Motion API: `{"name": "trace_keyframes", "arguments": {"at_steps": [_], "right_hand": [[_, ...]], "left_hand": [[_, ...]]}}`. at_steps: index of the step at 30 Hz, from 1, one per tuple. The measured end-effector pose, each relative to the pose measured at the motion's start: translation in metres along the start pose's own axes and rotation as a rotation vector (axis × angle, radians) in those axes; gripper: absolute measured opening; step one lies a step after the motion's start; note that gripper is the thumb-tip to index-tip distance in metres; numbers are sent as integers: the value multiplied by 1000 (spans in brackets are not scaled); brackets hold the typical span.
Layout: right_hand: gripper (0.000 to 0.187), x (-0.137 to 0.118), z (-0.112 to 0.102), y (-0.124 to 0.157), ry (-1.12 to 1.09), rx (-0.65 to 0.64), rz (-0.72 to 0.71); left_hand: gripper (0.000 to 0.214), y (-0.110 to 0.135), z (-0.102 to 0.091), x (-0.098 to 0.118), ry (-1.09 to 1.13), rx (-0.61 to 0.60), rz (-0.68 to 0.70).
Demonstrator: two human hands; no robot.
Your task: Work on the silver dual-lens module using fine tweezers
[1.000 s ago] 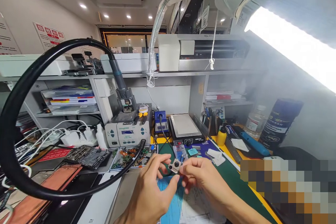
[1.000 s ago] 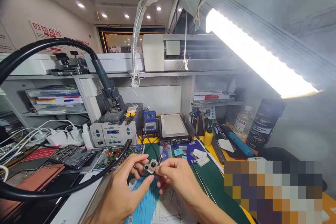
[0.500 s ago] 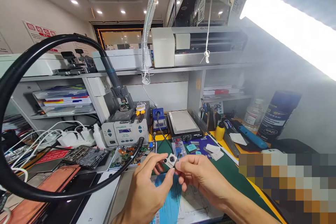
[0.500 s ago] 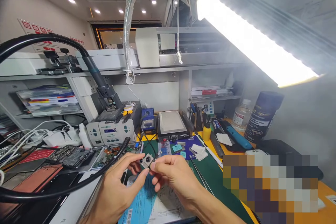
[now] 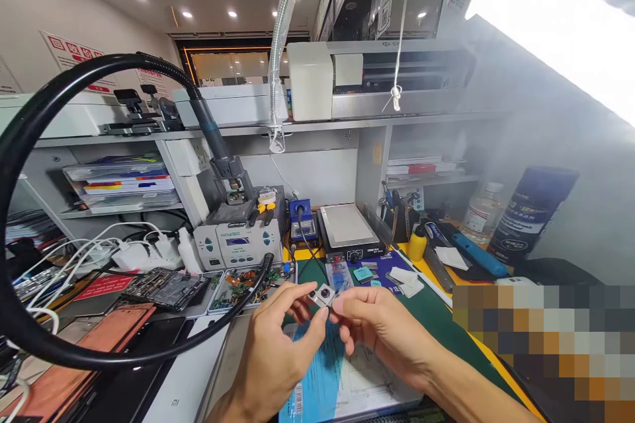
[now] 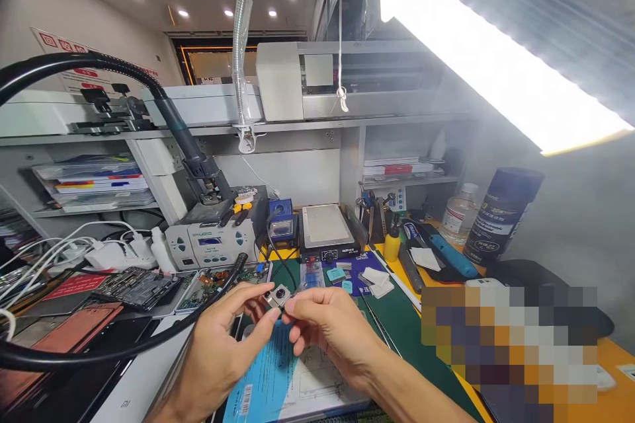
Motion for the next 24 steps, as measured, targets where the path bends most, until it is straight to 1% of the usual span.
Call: {"name": "trace_keyframes", "arguments": {"at_steps": [8, 12, 16, 19, 22, 24], "right_hand": [[22, -3, 0, 1, -14, -9, -12], [23, -4, 2, 2, -4, 5, -29], [23, -4, 2, 2, -1, 14, -25], [22, -3, 2, 2, 0, 15, -27], [20, -3, 2, 2, 7, 17, -29], [19, -3, 2, 2, 13, 17, -29]], "left_hand": [[20, -1, 1, -2, 94, -10, -75], [21, -3, 2, -1, 115, -12, -89], [27, 0, 3, 1, 95, 4, -76], [31, 3, 1, 3, 29, 25, -16], [32, 4, -2, 8, -84, 48, 103], [29, 3, -3, 11, -115, 55, 165]]}}
Point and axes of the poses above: each hand's wrist, its own y-axis away from the middle knuckle, its own z-axis out of the palm, x = y × z, the point moved 4 cm from there along -y, towards the middle knuckle, and after that the axes turned 5 degrees about z, right-handed, at the moved point
